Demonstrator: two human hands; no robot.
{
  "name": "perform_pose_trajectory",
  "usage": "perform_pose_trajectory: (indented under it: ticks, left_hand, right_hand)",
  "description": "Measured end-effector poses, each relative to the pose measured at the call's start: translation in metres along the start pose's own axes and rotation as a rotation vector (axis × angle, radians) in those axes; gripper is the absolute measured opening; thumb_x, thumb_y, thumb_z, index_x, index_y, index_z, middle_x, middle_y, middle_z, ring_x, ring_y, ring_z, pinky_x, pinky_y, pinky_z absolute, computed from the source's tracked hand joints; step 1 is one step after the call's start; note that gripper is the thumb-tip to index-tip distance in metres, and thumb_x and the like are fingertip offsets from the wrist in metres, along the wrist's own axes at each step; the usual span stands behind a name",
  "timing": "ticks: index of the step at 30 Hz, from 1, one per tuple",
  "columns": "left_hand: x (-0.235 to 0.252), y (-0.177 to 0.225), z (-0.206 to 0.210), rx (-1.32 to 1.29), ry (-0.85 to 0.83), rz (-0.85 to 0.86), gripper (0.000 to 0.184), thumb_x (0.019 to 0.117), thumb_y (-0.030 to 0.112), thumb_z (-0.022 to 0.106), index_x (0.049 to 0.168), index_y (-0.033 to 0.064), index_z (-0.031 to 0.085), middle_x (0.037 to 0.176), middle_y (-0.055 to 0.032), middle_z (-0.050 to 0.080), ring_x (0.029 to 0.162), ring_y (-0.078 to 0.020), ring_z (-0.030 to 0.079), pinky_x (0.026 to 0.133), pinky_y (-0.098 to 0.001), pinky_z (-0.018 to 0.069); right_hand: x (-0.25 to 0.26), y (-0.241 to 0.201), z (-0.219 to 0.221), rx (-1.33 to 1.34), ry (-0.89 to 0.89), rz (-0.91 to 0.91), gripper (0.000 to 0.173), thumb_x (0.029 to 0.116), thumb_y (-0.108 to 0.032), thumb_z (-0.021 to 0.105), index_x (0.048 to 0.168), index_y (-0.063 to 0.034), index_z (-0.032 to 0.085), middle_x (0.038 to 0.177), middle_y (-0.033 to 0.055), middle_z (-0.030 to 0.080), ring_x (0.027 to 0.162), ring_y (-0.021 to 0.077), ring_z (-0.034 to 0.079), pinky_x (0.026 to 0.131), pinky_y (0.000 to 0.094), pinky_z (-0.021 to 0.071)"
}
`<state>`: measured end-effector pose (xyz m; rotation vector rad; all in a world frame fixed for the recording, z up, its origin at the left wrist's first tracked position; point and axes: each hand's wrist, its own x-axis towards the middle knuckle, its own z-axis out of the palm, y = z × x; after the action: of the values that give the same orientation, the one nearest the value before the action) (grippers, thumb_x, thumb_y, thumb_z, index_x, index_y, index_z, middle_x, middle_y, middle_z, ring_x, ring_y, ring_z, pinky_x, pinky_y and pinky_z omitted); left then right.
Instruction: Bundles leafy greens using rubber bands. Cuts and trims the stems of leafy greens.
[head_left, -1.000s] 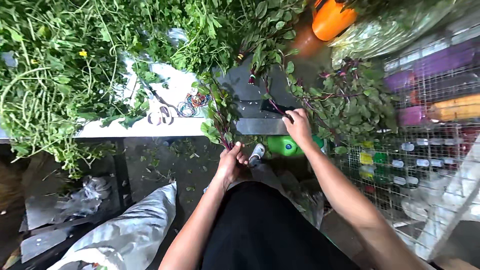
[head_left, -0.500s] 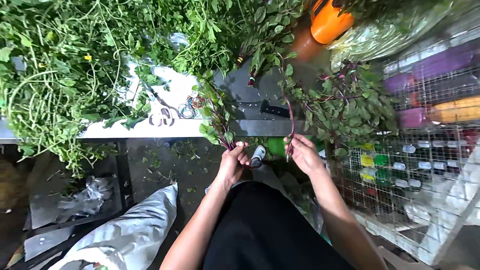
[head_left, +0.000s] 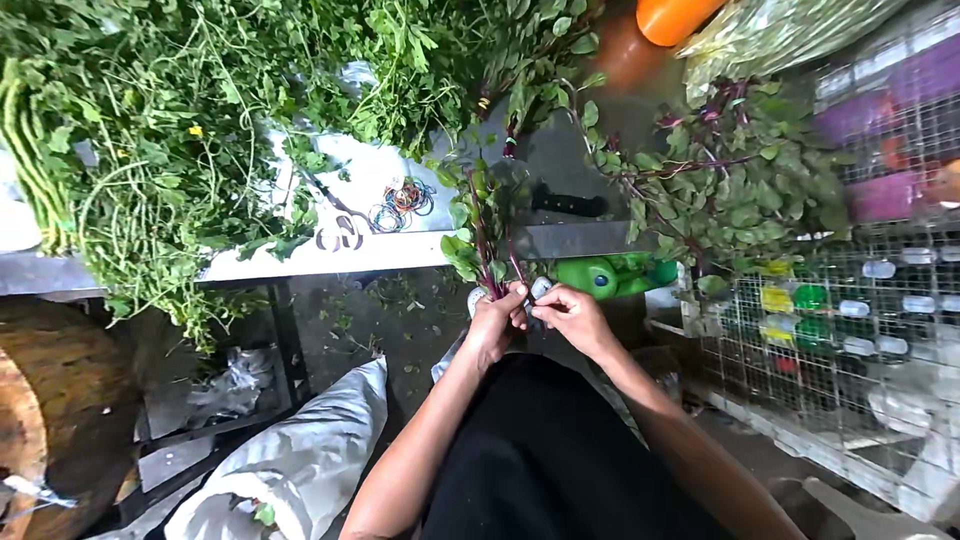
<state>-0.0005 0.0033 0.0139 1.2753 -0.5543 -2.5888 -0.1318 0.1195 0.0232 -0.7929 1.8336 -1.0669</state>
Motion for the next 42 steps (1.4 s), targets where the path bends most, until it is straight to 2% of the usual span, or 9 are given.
perform_pose_trajectory:
  ticks: [9, 13, 16, 19, 23, 25, 30, 37, 42]
  left_hand:
    - [0.009, 0.007, -0.007, -0.099, 0.111, 0.068, 0.019, 0.1088, 0.013, 0.046, 0.101, 0.0057, 0.062, 0.052, 0.0041, 0.044, 0.046, -0.0086, 0.048, 0.055, -0.0272, 0.0514]
    - [0.01, 0.009, -0.018, -0.107, 0.021, 0.066, 0.017, 0.1084, 0.013, 0.046, 0.106, 0.0066, 0.062, 0.053, 0.0047, 0.044, 0.047, -0.0093, 0.049, 0.057, -0.029, 0.0527]
    - [0.006, 0.007, -0.018, -0.064, -0.026, 0.071, 0.016, 0.1065, 0.01, 0.048, 0.103, 0.0067, 0.062, 0.053, 0.0046, 0.046, 0.048, -0.0092, 0.05, 0.057, -0.0291, 0.053]
    - [-0.002, 0.008, -0.01, 0.006, -0.099, 0.103, 0.014, 0.1035, 0.007, 0.051, 0.099, 0.0036, 0.064, 0.053, 0.0044, 0.048, 0.047, -0.0074, 0.05, 0.055, -0.0256, 0.0513]
    - [-0.01, 0.017, -0.003, -0.039, -0.167, 0.108, 0.019, 0.1058, 0.013, 0.046, 0.1, 0.0048, 0.063, 0.054, 0.0052, 0.048, 0.047, -0.007, 0.05, 0.054, -0.0253, 0.0516]
    - [-0.008, 0.017, -0.004, -0.113, -0.128, 0.077, 0.026, 0.11, 0.02, 0.041, 0.106, 0.0036, 0.061, 0.055, 0.0046, 0.048, 0.046, -0.008, 0.051, 0.053, -0.0258, 0.0532]
    - [0.004, 0.006, -0.015, -0.128, 0.048, 0.048, 0.028, 0.1115, 0.022, 0.043, 0.091, 0.0068, 0.054, 0.059, 0.0021, 0.051, 0.052, -0.011, 0.056, 0.061, -0.0288, 0.0576]
    - [0.011, -0.011, -0.021, -0.165, -0.106, 0.141, 0.039, 0.1111, 0.034, 0.031, 0.088, 0.0125, 0.053, 0.062, 0.0044, 0.05, 0.057, -0.0089, 0.054, 0.062, -0.0277, 0.0533]
    - [0.008, -0.01, -0.015, -0.096, -0.016, 0.141, 0.025, 0.1093, 0.025, 0.043, 0.107, 0.0035, 0.056, 0.08, -0.0048, 0.066, 0.071, -0.0136, 0.066, 0.067, -0.0314, 0.0589]
  right_hand:
    - [-0.042, 0.002, 0.0, -0.323, -0.049, -0.127, 0.011, 0.0883, -0.011, 0.068, 0.091, -0.0024, 0.073, 0.091, 0.0095, 0.07, 0.079, 0.0114, 0.066, 0.073, 0.0251, 0.0569]
    - [-0.043, 0.014, -0.017, -0.382, -0.083, 0.039, 0.027, 0.0978, -0.021, 0.066, 0.117, -0.0045, 0.074, 0.131, 0.0172, 0.064, 0.124, 0.0271, 0.06, 0.106, 0.0415, 0.0496]
    - [-0.03, -0.004, -0.007, -0.202, -0.014, 0.017, 0.031, 0.1025, -0.025, 0.06, 0.12, -0.0032, 0.072, 0.117, 0.0108, 0.071, 0.103, 0.0121, 0.068, 0.088, 0.027, 0.0569]
    - [-0.016, -0.021, 0.007, -0.056, -0.113, 0.049, 0.035, 0.0994, -0.023, 0.065, 0.128, -0.0022, 0.068, 0.109, 0.006, 0.074, 0.094, 0.0084, 0.071, 0.086, 0.0264, 0.0592]
    - [-0.014, -0.026, 0.011, 0.0, 0.003, -0.008, 0.023, 0.0956, -0.013, 0.069, 0.115, -0.0006, 0.073, 0.1, 0.0055, 0.075, 0.087, 0.008, 0.072, 0.08, 0.0254, 0.0609]
    - [-0.016, -0.028, 0.007, -0.04, 0.063, -0.09, 0.023, 0.095, -0.013, 0.07, 0.113, -0.0001, 0.074, 0.105, 0.0077, 0.073, 0.091, 0.008, 0.07, 0.081, 0.0238, 0.0602]
    - [-0.007, -0.037, 0.004, -0.16, 0.063, -0.248, 0.023, 0.0951, -0.014, 0.07, 0.113, -0.0013, 0.076, 0.103, 0.0077, 0.07, 0.094, 0.0064, 0.066, 0.085, 0.0198, 0.0567]
    - [0.013, -0.037, 0.02, -0.263, -0.057, -0.146, 0.029, 0.0954, -0.016, 0.069, 0.123, -0.0062, 0.074, 0.101, 0.0073, 0.071, 0.092, 0.0099, 0.068, 0.085, 0.0244, 0.0578]
    - [0.016, -0.037, 0.027, -0.296, -0.084, -0.114, 0.027, 0.0944, -0.018, 0.07, 0.116, -0.0013, 0.074, 0.101, 0.0101, 0.072, 0.093, 0.0121, 0.069, 0.086, 0.0261, 0.0581]
